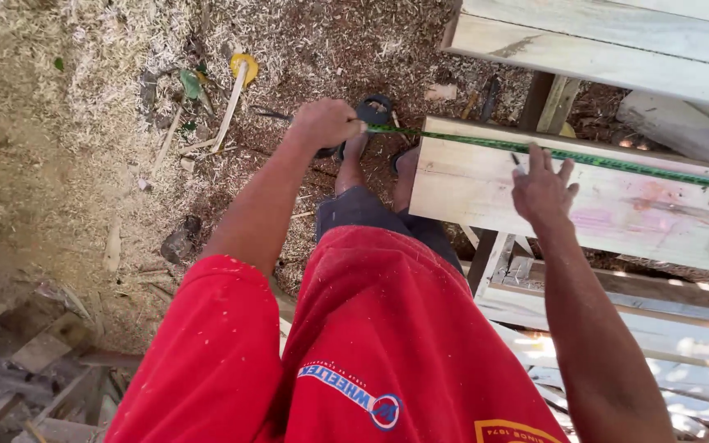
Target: The person is measuring and marking wooden planks using a measuring tape, square, and pencil.
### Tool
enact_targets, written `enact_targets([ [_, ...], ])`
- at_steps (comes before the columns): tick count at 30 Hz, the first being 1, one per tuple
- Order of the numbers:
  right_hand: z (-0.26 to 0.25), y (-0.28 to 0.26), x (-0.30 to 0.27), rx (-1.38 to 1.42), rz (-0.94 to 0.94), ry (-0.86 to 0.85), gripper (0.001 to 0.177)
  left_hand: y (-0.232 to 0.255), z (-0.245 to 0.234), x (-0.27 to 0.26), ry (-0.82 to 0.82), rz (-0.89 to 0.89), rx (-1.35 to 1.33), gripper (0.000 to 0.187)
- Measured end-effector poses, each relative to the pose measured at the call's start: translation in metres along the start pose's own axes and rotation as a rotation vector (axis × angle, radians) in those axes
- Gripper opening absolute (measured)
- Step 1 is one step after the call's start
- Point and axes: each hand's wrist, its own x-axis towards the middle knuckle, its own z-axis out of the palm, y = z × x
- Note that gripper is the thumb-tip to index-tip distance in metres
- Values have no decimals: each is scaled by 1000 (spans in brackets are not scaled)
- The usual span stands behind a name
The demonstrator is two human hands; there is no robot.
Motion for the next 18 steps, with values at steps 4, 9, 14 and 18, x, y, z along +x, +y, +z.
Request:
enact_targets([
  [4,0,34,9,-117,-56,16,62,28,0,10,-19,-89,0,47],
  [9,9,53,11,-93,-142,96,64,37,9,25,125,-108,72,45],
  [14,12,51,9,-45,-170,104,65,39,12,20,146,-127,15,45],
  [18,5,47,6,-30,-200,103,64,36,18,28,180,-131,16,44],
])
